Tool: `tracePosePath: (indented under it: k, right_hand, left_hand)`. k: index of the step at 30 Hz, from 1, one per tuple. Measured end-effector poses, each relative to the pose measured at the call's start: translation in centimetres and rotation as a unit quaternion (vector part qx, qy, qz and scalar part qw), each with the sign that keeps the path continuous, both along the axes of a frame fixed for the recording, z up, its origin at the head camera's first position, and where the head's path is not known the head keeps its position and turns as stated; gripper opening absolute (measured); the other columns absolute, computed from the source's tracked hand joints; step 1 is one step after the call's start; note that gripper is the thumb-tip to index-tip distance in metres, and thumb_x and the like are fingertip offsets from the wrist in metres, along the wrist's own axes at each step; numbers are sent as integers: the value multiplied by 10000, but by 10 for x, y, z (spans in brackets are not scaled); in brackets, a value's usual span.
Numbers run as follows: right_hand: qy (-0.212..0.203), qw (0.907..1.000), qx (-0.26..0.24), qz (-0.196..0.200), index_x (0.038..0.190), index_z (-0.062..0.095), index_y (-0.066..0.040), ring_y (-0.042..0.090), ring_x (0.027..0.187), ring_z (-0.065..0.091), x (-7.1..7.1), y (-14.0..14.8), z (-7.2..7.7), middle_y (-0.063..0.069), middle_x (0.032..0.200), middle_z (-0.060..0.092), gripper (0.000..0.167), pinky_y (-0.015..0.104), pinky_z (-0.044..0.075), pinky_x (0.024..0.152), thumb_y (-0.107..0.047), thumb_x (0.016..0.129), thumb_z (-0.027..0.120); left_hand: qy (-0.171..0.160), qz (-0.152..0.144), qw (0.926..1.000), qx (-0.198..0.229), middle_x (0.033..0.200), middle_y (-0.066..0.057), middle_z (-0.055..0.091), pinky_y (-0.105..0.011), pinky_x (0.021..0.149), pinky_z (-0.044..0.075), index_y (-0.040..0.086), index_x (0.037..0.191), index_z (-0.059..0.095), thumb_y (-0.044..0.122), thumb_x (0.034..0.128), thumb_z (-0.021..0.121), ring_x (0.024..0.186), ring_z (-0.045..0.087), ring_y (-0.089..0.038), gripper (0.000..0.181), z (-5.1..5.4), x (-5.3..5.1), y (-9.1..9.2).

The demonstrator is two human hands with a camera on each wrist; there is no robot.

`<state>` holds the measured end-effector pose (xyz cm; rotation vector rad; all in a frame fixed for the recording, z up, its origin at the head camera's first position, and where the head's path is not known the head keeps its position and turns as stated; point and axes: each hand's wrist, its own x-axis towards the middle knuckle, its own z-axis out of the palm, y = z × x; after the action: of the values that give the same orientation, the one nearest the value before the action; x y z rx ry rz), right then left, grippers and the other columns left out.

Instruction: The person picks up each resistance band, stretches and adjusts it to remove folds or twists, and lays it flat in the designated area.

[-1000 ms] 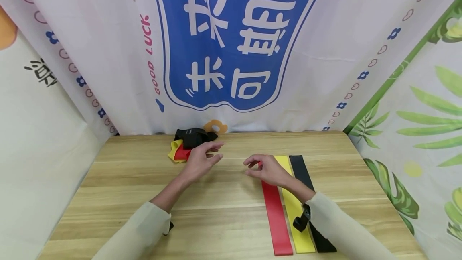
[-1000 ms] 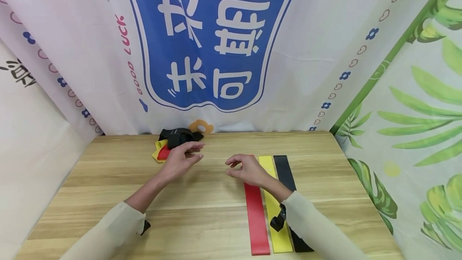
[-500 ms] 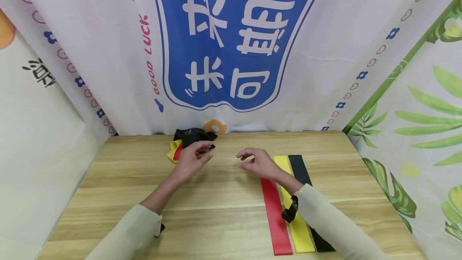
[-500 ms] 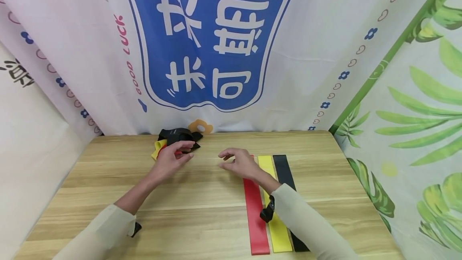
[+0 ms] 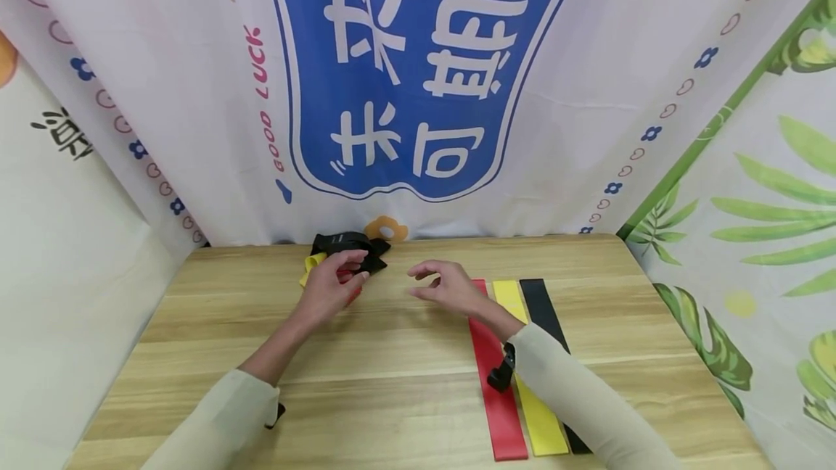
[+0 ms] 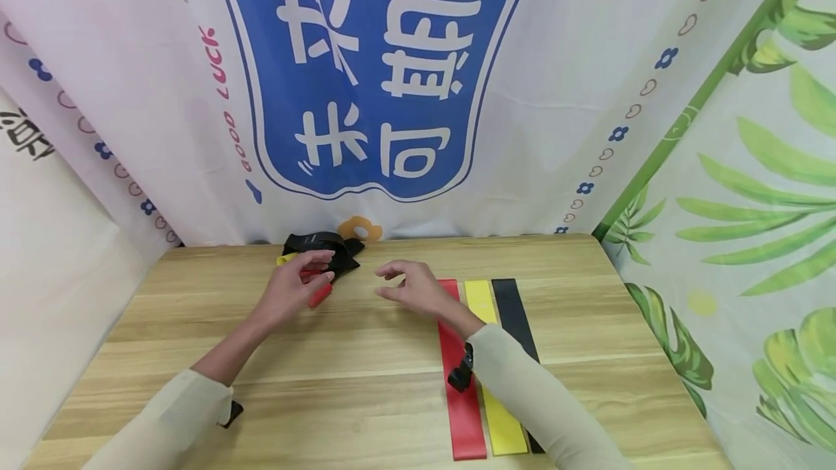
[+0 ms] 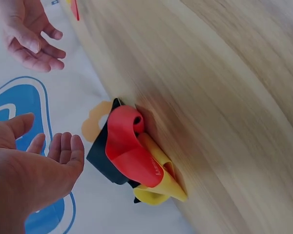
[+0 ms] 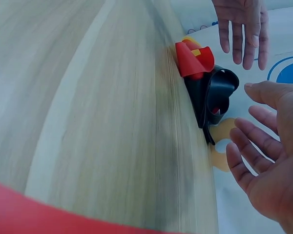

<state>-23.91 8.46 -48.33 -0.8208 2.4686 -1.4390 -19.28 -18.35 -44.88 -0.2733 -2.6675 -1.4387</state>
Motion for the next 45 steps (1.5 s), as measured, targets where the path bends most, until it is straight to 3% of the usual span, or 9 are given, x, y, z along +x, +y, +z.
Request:
tracePosePath:
  k: [8,15,22,27,33,45]
  right_hand:
    - [-243,9995,-209,67,1321,696,20,388,1151,687,-5,-12,0,238,1339,682,395,319,604,888,-127,965,785]
    - [-269,9989,-369,102,1351,673,41,434,1259,640,-8,-27,-5,213,1369,681,415,380,594,960,-95,972,773]
    - [-288,9986,-437,98,1377,664,30,387,1267,652,-10,-43,-11,222,1386,671,455,351,581,993,-130,970,785]
    - [-266,9982,-528,90,1388,662,22,310,1289,653,-12,-53,-15,170,1395,684,469,320,579,994,-116,960,794]
    - [-524,9961,-708,-18,1409,656,-3,318,1307,647,-15,-66,-20,120,1415,682,469,333,571,1020,-80,963,780]
    - [-870,9887,-1214,-137,1401,653,-3,305,1303,643,-21,-82,-26,124,1407,683,445,356,545,1068,-78,977,764]
  left_hand:
    - [-37,251,9997,-55,1388,-241,632,-508,1047,553,1,1417,632,60,1005,716,1232,630,-374,425,1,-9,-11]
    - [61,458,9988,-175,1415,-241,621,-534,1050,544,-23,1420,621,48,1007,702,1249,613,-404,427,-6,-13,-22]
    - [15,634,9977,-236,1406,-258,618,-539,1057,541,-24,1436,603,74,1018,692,1278,601,-424,439,-10,-17,-33]
    - [-403,669,9969,-119,1459,-276,571,-540,1097,510,-19,1492,549,96,1037,664,1358,549,-454,483,-10,-21,-40]
    - [-991,710,9924,148,1573,-276,476,-555,1143,467,-5,1557,472,139,1056,640,1435,473,-470,548,-10,-24,-44]
    - [-1384,937,9850,424,1568,-290,470,-500,1192,425,-12,1593,416,148,1069,621,1452,470,-427,585,-20,-33,-48]
